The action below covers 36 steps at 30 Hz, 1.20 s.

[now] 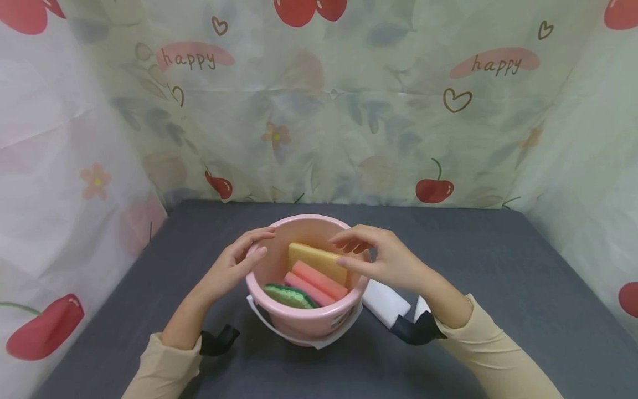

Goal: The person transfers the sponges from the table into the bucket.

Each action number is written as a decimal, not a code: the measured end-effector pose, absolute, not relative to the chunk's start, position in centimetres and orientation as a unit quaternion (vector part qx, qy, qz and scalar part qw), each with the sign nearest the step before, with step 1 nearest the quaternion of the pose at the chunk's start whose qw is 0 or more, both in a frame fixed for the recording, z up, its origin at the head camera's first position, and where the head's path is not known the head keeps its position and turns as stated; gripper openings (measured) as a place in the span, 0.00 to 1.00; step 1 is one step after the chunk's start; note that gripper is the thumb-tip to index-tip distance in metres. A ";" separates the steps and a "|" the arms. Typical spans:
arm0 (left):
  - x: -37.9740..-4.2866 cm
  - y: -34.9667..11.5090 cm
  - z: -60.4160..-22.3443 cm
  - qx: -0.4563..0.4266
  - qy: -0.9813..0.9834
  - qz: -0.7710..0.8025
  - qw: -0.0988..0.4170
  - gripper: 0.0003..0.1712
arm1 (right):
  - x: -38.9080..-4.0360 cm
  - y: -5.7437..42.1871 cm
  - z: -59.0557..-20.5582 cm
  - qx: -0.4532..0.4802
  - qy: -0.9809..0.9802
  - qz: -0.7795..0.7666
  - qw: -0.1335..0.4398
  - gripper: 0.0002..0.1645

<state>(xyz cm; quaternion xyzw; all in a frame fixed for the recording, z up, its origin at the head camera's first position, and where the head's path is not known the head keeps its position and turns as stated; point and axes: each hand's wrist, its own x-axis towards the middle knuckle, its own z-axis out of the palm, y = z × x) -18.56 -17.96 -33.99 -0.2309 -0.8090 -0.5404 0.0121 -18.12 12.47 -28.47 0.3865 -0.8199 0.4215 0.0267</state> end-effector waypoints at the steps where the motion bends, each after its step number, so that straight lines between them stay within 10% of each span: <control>1: -18.5 -18.0 -34.0 -0.230 -0.810 -0.540 0.013 0.22 | -18.2 12.9 -28.5 0.384 -0.825 0.414 0.036 0.19; 14: -18.4 -18.0 -33.9 -0.225 -0.807 -0.545 0.005 0.22 | -19.5 17.6 -29.9 0.287 -0.878 0.374 0.085 0.18; 36: -18.5 -18.0 -33.8 -0.232 -0.810 -0.539 0.008 0.22 | -20.6 20.1 -36.3 0.261 -0.912 0.317 -0.012 0.36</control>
